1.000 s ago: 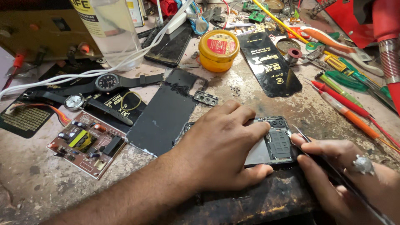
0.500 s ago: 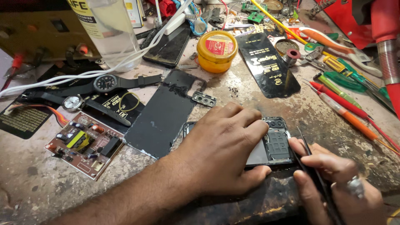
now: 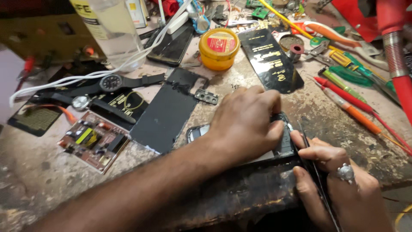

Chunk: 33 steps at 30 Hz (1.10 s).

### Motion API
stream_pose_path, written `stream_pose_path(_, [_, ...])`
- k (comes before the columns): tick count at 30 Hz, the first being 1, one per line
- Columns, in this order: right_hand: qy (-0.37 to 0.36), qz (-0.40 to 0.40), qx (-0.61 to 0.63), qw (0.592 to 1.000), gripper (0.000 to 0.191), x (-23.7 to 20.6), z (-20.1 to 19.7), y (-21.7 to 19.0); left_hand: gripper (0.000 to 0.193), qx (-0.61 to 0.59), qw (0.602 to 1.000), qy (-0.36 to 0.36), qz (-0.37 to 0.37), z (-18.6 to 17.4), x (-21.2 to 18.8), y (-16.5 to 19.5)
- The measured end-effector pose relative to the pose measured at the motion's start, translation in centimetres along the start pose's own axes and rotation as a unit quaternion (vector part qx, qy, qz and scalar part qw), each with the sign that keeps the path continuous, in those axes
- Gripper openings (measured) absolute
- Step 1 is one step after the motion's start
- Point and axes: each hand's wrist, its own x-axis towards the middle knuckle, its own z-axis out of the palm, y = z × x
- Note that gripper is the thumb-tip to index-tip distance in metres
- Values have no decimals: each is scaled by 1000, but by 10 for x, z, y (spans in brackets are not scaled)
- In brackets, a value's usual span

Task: The person uses a green-handled precision screwdriver to remove screws from the back of a disassembled smartphone. They then use tweezers to lift and remove a small metal bracket from the phone's interior. The removed parts are placed on the workbench.

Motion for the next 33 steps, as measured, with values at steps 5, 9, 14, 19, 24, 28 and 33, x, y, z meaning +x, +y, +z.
stream_pose_path(5, [-6, -15, 12, 1000, 31, 1, -8, 2, 38, -42, 982, -108, -147, -8, 13, 14])
stream_pose_path(9, [-4, -36, 27, 999, 31, 3, -10, 2, 46, -33, 964, -136, -224, -4, 17, 29])
stream_pose_path(14, [-14, -20, 10, 1000, 33, 1, -15, 2, 46, -30, 951, -161, -264, -2, 27, 36])
stream_pose_path(19, [-10, -32, 50, 998, 30, -3, -21, 4, 45, -23, 948, -173, -267, 0, 26, 42])
stream_pose_path(24, [-80, 119, 89, 986, 27, -3, -33, 19, 42, -20, 958, -137, -250, 5, 21, 41])
stream_pose_path(28, [-113, 117, 137, 977, 27, 7, -42, 39, 38, -23, 972, -91, -216, 9, 14, 35])
stream_pose_path(33, [-77, 173, 305, 933, 21, 8, -38, 43, 37, -29, 976, -74, -203, 11, 10, 32])
